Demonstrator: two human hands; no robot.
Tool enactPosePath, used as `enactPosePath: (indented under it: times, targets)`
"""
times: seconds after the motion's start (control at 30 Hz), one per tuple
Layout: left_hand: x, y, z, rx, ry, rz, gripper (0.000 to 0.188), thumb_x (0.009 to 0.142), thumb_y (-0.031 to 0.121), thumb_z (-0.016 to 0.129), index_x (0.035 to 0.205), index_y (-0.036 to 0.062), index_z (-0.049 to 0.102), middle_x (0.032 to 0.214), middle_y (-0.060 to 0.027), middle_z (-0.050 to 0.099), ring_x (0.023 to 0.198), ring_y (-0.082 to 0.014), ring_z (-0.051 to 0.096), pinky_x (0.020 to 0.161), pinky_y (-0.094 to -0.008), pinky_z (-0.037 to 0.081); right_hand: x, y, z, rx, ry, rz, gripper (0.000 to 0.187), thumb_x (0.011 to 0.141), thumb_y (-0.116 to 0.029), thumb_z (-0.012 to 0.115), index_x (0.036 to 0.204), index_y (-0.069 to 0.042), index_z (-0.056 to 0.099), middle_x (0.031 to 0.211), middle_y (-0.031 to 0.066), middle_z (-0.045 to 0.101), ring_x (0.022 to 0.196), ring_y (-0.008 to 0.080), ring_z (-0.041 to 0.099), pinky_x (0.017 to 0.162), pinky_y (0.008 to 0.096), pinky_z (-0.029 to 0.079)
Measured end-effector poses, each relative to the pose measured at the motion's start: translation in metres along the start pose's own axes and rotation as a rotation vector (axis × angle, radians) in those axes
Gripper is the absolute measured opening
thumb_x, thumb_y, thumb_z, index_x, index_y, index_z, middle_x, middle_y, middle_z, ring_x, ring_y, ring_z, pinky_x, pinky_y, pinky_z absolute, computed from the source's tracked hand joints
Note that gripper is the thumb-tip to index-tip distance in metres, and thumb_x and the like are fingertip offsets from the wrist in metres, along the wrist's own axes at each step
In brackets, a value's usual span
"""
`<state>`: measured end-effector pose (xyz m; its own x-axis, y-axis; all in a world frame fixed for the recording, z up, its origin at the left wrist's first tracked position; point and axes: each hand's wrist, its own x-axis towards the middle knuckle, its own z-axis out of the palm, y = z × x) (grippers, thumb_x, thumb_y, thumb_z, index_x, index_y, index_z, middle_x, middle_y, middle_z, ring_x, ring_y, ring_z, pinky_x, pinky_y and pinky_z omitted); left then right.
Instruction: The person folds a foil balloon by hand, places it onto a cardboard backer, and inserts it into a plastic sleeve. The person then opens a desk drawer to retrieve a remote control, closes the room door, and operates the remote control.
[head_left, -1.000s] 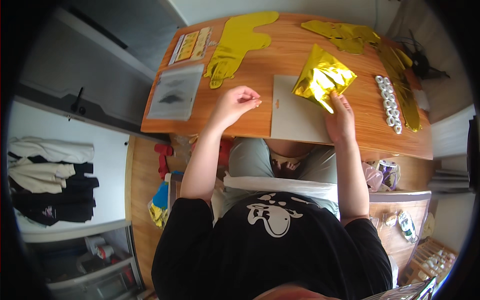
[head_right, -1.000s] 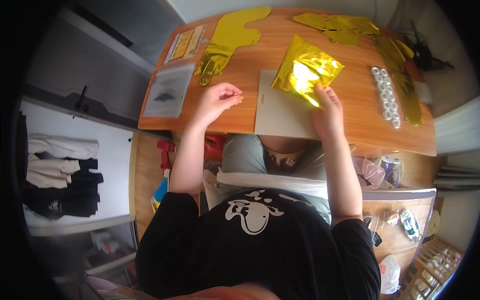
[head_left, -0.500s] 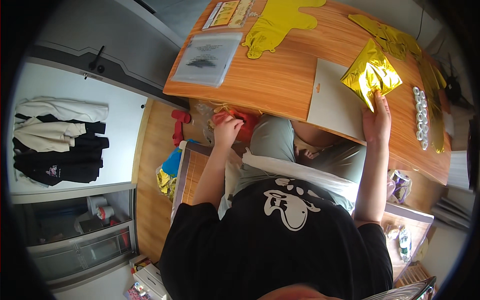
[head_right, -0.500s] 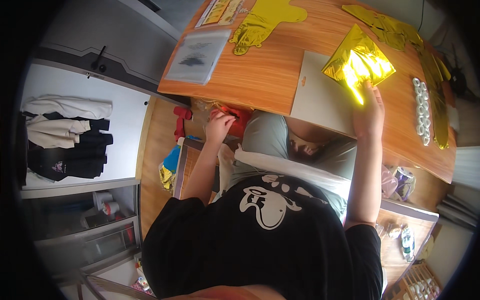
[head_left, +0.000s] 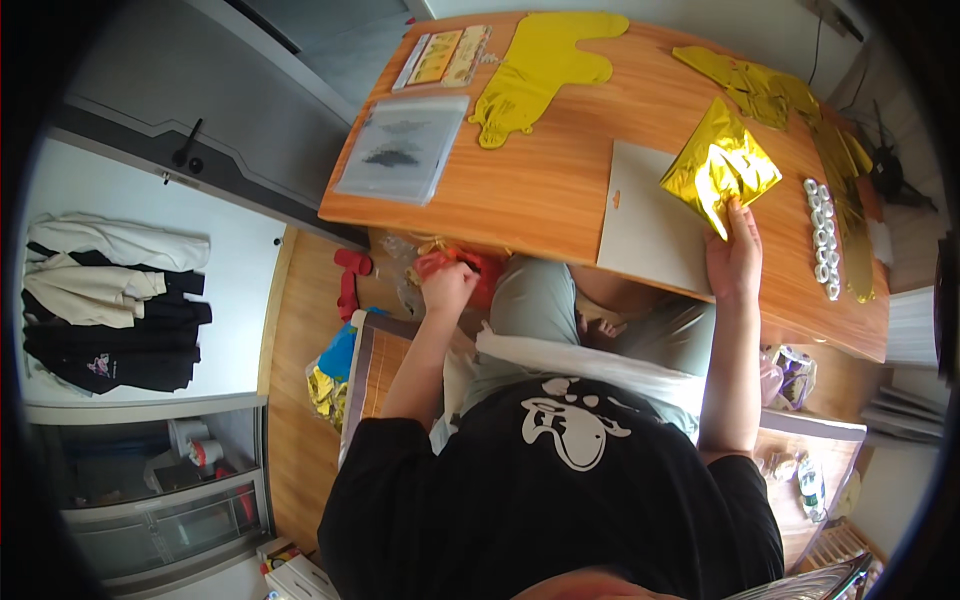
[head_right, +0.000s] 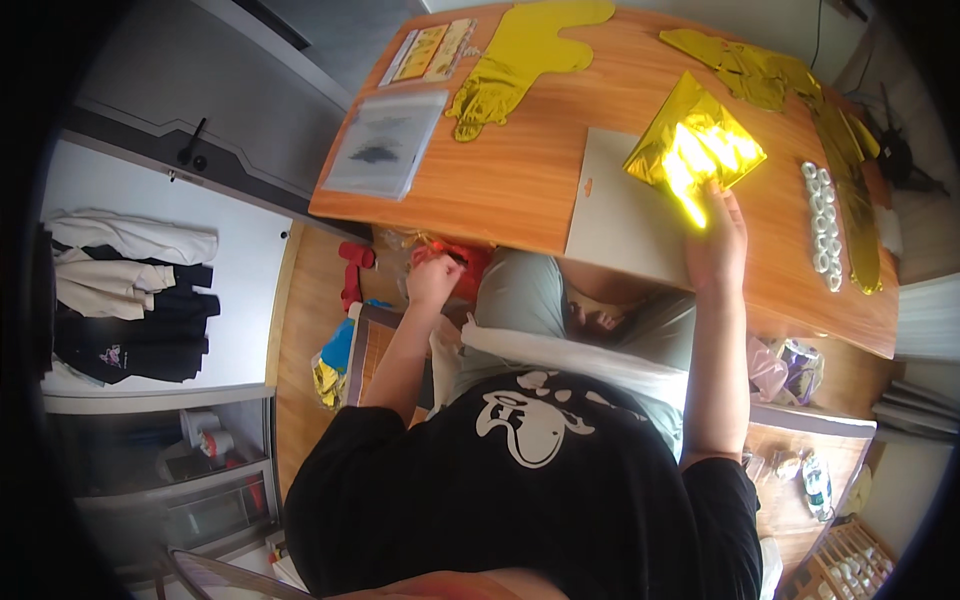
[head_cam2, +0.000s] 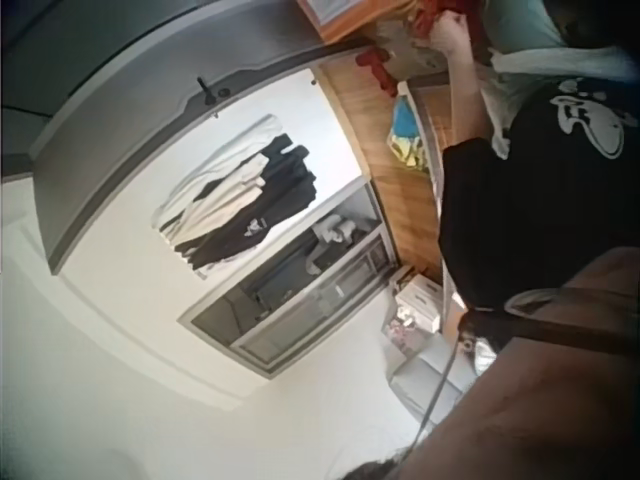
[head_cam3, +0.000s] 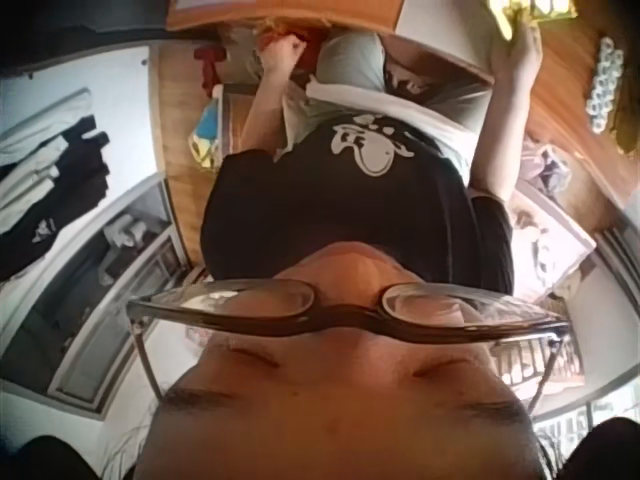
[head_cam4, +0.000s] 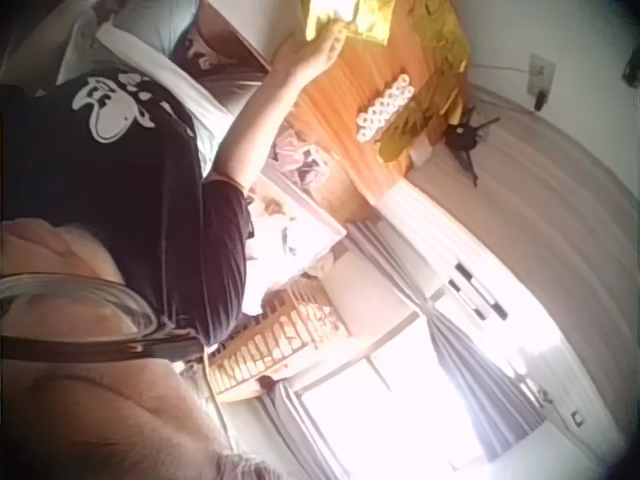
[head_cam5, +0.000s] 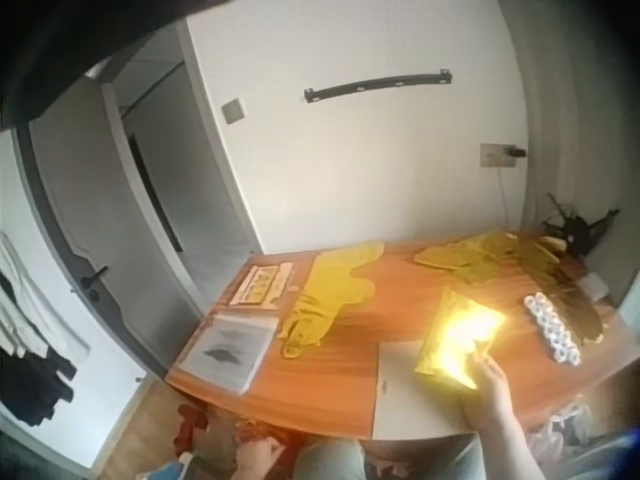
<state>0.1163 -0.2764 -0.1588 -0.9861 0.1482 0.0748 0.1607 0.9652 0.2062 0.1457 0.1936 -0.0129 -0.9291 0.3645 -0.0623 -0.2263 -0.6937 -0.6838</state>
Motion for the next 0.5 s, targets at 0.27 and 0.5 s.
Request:
enactPosePath:
  times: [0.27, 0.5]
  targets:
    - [0.099, 0.121, -0.187, -0.876, -0.514, 0.607, 0.019, 0.098, 0.019, 0.067, 0.107, 0.0050, 0.077, 0.098, -0.0066, 0.073, 0.084, -0.0159, 0.068, 0.076, -0.0297, 0.053, -0.001, -0.004, -0.007, -0.011, 0.024, 0.004, 0.024, 0.106, -0.013, 0.054, 0.128, -0.004, 0.059, 0.128, 0.0082, 0.066, 0.120, 0.0194, 0.062, 0.105, 0.0380, 0.048]
    - [0.304, 0.133, -0.171, -0.101, 0.114, 0.358, 0.028, 0.095, 0.035, 0.064, 0.114, 0.0166, 0.073, 0.124, -0.0068, 0.064, 0.118, -0.0257, 0.059, 0.101, -0.0455, 0.043, -0.008, -0.007, 0.010, 0.004, -0.024, 0.009, 0.019, 0.105, -0.012, 0.055, 0.121, -0.004, 0.062, 0.124, 0.0087, 0.068, 0.116, 0.0198, 0.063, 0.105, 0.0380, 0.048]
